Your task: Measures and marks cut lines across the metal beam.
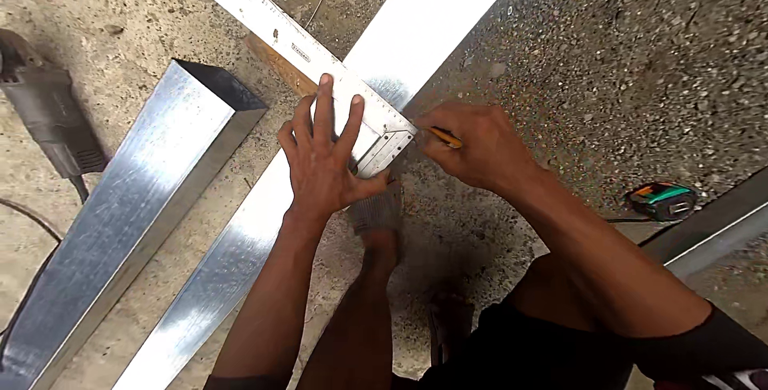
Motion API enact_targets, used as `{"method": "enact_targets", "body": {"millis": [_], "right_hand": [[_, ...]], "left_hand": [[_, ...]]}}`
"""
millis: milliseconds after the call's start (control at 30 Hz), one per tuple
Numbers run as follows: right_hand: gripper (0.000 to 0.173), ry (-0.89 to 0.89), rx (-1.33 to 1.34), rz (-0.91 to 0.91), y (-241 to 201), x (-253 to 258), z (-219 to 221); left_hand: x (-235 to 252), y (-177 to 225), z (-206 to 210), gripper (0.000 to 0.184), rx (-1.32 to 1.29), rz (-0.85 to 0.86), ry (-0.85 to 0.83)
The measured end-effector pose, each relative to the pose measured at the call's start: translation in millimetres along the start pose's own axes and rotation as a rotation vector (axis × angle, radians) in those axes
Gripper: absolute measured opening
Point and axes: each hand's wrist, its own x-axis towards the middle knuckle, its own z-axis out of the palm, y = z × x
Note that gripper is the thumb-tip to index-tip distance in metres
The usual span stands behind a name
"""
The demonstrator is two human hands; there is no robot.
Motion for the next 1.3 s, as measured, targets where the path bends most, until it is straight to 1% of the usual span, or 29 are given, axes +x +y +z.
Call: {"method": "enact_targets", "body": {"millis": [67,133,200,267,300,367,400,467,533,600,700,733,800,867,900,933,967,1000,1033,1067,1100,1133,1167,1200,1233,1267,1300], "right_hand": [[0.02,-0.01,0.005,0.033,4,-5,8],[0.021,-0.013,0.014,0.101,5,-4,8],[0.028,-0.063,0.096,0.252,-2,-12,9],[0.033,-0.1,0.344,0.437,-12,-19,15],[0.035,-0.09,0.528,0.525,-18,-21,20],[0.036,-0.016,0.851,0.644,-31,-21,34],[0.034,0.019,0.945,0.674,-32,-17,42],[0.027,0.078,1.008,0.659,-33,-15,53],[0.025,0.137,0.946,0.567,-35,-25,41],[0.024,0.194,0.847,0.486,-35,-44,4],[0.024,0.286,0.735,0.411,-17,-86,-57],[0.024,0.353,0.724,0.409,-9,-102,-70],[0.023,0.514,0.754,0.459,6,-138,-81],[0.019,0.686,0.833,0.567,13,-167,-78],[0.019,0.757,0.874,0.631,13,-177,-74],[0.02,0.817,0.917,0.686,13,-186,-70],[0.02,0.857,0.959,0.728,13,-190,-67],[0.021,0.888,0.995,0.764,16,-191,-66],[0.021,0.914,1.029,0.804,18,-189,-67],[0.02,0.934,1.057,0.85,20,-188,-67],[0.018,0.959,1.085,0.899,19,-186,-68],[0.017,0.981,1.115,0.942,20,-183,-68],[0.016,1.002,1.141,0.971,20,-179,-68],[0.015,1.015,1.157,0.996,21,-176,-67],[0.014,1.018,1.175,1.01,21,-175,-66],[0.015,1.023,1.192,1.018,22,-174,-63],[0.016,1.023,1.206,1.022,24,-172,-61]], "left_hand": [[-2,1,-1,0.118,0.005,-0.003,-0.023],[3,-1,0,0.117,0.017,0.008,0.0],[0,-1,1,0.119,0.03,0.01,-0.004],[0,-1,0,0.121,0.037,0.01,-0.016],[0,-2,0,0.122,0.041,0.011,-0.021],[-1,-2,0,0.124,0.048,0.012,-0.027],[-1,-3,1,0.123,0.055,0.011,-0.029],[-2,-5,0,0.121,0.03,0.03,-0.019],[-6,-10,-6,0.122,-0.08,0.052,0.006],[-16,-13,-15,0.126,-0.177,-0.007,0.004],[-39,-13,-22,0.136,-0.008,-0.199,-0.143],[-43,-15,-20,0.137,0.058,-0.234,-0.178],[-43,-17,-16,0.134,0.123,-0.279,-0.199],[-44,-10,-22,0.125,0.106,-0.298,-0.152],[-52,0,-29,0.113,0.047,-0.289,-0.089],[-69,16,-36,0.095,-0.042,-0.271,-0.006],[-90,32,-38,0.071,-0.179,-0.263,0.101],[-113,48,-32,0.045,-0.361,-0.309,0.166],[-135,58,-21,0.028,-0.605,-0.453,0.159],[-154,62,-11,0.028,-0.911,-0.713,0.086],[-165,58,-3,0.038,-1.22,-1.049,0.057],[-168,48,7,0.047,-1.474,-1.363,0.145],[-168,34,16,0.055,-1.687,-1.552,0.313],[-170,21,25,0.059,-1.865,-1.611,0.512],[-174,11,35,0.06,-1.99,-1.581,0.714],[-176,5,45,0.06,-2.067,-1.515,0.886],[-175,2,55,0.061,-2.097,-1.455,1.009]]}}
